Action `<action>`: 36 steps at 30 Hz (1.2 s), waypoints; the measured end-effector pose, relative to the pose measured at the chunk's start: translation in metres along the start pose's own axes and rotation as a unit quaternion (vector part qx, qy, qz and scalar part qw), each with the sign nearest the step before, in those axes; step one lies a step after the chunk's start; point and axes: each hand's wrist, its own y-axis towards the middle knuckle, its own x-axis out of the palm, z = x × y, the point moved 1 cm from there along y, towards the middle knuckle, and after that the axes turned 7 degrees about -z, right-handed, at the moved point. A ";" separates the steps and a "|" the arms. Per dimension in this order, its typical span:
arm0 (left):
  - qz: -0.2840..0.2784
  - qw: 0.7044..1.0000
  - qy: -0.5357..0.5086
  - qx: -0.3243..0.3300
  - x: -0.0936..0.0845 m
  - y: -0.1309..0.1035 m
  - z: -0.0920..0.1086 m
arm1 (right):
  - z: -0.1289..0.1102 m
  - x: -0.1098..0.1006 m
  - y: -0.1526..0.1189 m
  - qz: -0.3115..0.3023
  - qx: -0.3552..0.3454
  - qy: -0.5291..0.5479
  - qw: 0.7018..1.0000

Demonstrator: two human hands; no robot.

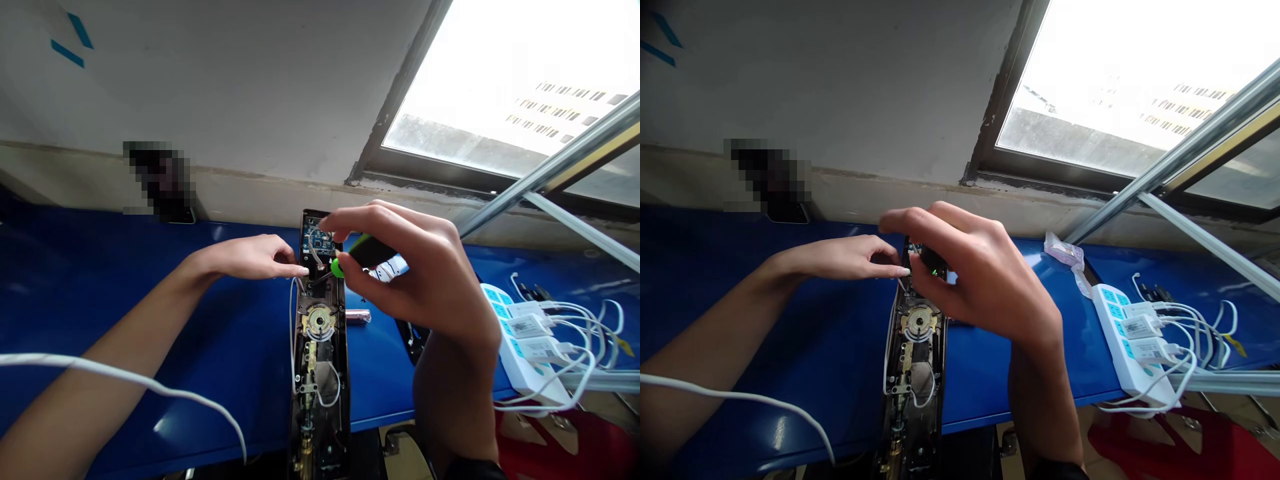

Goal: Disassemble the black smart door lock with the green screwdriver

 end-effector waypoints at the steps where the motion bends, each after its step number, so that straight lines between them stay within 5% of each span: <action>1: -0.008 1.000 -0.004 -0.005 -0.001 -0.001 0.000 | -0.001 0.000 0.000 -0.004 0.000 0.010 1.000; 36: -0.018 0.999 -0.033 0.033 -0.008 -0.015 0.001 | 0.006 0.000 0.000 0.043 -0.032 -0.028 0.998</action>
